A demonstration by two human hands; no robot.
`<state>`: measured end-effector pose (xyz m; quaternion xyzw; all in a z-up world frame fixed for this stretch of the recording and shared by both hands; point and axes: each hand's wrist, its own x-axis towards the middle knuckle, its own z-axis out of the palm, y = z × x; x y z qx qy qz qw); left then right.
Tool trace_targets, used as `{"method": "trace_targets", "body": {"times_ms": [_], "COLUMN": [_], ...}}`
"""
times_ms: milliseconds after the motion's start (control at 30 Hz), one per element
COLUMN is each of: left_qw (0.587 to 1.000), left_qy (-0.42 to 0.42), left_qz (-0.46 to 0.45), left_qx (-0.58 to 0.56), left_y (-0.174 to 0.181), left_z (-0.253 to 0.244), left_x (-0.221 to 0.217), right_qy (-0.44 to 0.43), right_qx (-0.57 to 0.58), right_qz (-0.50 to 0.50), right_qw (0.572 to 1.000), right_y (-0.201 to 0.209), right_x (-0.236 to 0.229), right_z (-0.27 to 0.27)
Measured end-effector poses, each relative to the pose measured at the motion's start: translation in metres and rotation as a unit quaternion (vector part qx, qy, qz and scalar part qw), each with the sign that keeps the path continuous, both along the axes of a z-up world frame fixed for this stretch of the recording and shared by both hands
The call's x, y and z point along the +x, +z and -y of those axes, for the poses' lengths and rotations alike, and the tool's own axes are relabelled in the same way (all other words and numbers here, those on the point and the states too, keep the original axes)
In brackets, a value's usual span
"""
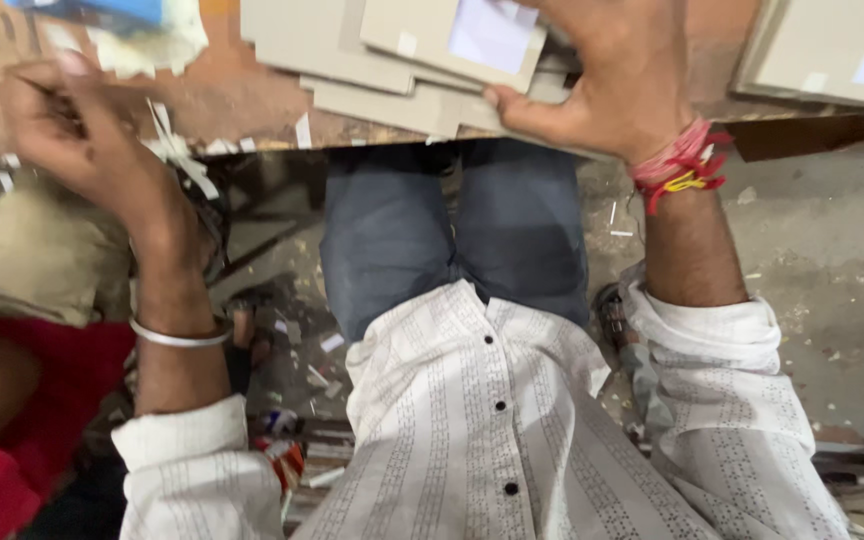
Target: The person assembles small cardboard frames by applying adhesive tape to the edges of cutouts and pressing them together. They handle multiple frames one at a time, aligning pieces and securing them with tape before stacking the finished units on the table.
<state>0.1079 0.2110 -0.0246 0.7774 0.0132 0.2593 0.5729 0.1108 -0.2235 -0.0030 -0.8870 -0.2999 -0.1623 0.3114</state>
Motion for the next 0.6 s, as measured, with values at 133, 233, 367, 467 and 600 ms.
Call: {"method": "trace_targets", "body": {"times_ms": [133,233,367,467,600], "left_qw": [0.999,0.998,0.980,0.960,0.940], "left_qy": [0.016,-0.050,-0.155,-0.161,-0.129], "left_qz": [0.010,0.006,-0.098,-0.177,-0.224], "left_qx": [-0.039,-0.031,-0.079,-0.147,-0.224], "left_y": [0.016,0.024,0.011,0.010,0.012], "left_z": [0.014,0.055,0.148,0.200,0.231], "left_x": [-0.012,-0.023,-0.061,-0.082,-0.087], "right_qy": [-0.003,0.023,0.013,0.042,0.059], "right_qx": [-0.031,-0.002,-0.048,-0.027,-0.034], "right_qz": [-0.009,0.000,0.019,0.069,0.056], "right_qw": [0.999,1.000,0.999,0.996,0.996], "right_y": [-0.011,-0.007,0.004,0.004,0.003], "right_x": [-0.001,-0.001,-0.006,-0.010,-0.012], "right_z": [0.006,0.006,0.008,0.008,0.011]}}
